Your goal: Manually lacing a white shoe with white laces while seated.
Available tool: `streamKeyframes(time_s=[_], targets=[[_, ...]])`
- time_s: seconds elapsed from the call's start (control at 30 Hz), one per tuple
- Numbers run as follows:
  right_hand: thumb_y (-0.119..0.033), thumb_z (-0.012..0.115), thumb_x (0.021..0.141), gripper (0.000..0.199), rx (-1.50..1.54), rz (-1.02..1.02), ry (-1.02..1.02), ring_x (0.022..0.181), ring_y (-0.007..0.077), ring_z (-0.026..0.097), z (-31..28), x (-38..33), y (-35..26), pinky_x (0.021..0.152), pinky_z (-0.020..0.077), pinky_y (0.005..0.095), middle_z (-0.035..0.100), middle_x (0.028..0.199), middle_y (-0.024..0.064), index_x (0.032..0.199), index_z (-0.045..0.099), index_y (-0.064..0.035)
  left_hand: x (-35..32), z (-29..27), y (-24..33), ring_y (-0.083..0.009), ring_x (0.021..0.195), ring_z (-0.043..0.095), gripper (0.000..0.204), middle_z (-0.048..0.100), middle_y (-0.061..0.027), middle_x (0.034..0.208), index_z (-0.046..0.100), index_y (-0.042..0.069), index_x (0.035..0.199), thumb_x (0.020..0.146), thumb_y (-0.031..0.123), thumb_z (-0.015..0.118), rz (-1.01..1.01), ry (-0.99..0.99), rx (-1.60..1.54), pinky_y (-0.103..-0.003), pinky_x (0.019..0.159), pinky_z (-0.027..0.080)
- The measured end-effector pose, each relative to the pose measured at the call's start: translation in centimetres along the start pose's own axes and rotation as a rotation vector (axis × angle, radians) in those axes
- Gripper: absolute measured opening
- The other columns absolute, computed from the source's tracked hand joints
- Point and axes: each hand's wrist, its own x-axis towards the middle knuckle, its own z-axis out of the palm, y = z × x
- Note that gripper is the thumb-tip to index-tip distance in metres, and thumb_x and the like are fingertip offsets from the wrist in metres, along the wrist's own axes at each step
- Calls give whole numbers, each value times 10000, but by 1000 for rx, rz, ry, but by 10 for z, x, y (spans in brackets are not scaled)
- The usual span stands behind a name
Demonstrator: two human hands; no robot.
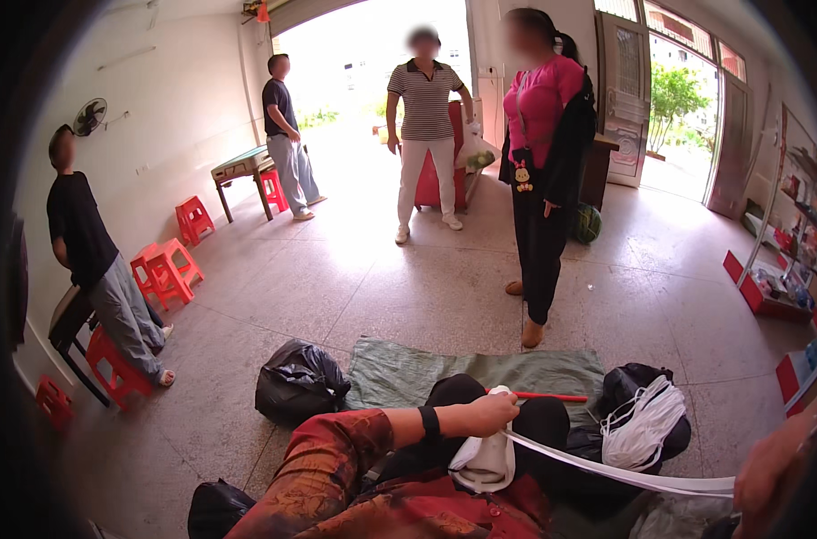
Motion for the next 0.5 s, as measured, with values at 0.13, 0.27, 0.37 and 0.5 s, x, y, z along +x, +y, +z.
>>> streamKeyframes(time_s=[0.13,0.27,0.37,0.5], targets=[[-200,283,1089,402,-356,-295,937,596,131,548,53,5,25,614,519,257,544,709,116,1415,410,-2,-3,3,8,-282,896,621,205,601,-146,955,630,15,914,755,136,673,193,50,305,-377,747,499],[-245,437,1049,217,-295,-176,1281,382,125,429,68,36,39,368,380,267,449,543,47,1007,468,-34,2,5,12,-217,837,612,197,593,-109,919,610,38,929,803,189,621,320,114,452,-305,658,468],[-71,498,960,142,-26,-113,1273,456,105,508,62,61,35,401,381,240,550,625,62,823,494,-35,-10,-9,15,-332,849,671,211,635,-202,862,604,-13,919,783,138,660,36,-71,108,-405,685,537],[-83,498,980,148,-85,87,1246,523,76,524,62,65,24,487,400,223,558,625,40,847,525,-25,37,-12,-19,-302,851,696,234,688,-197,856,682,-4,857,734,186,625,-123,-366,-165,-409,642,539]])
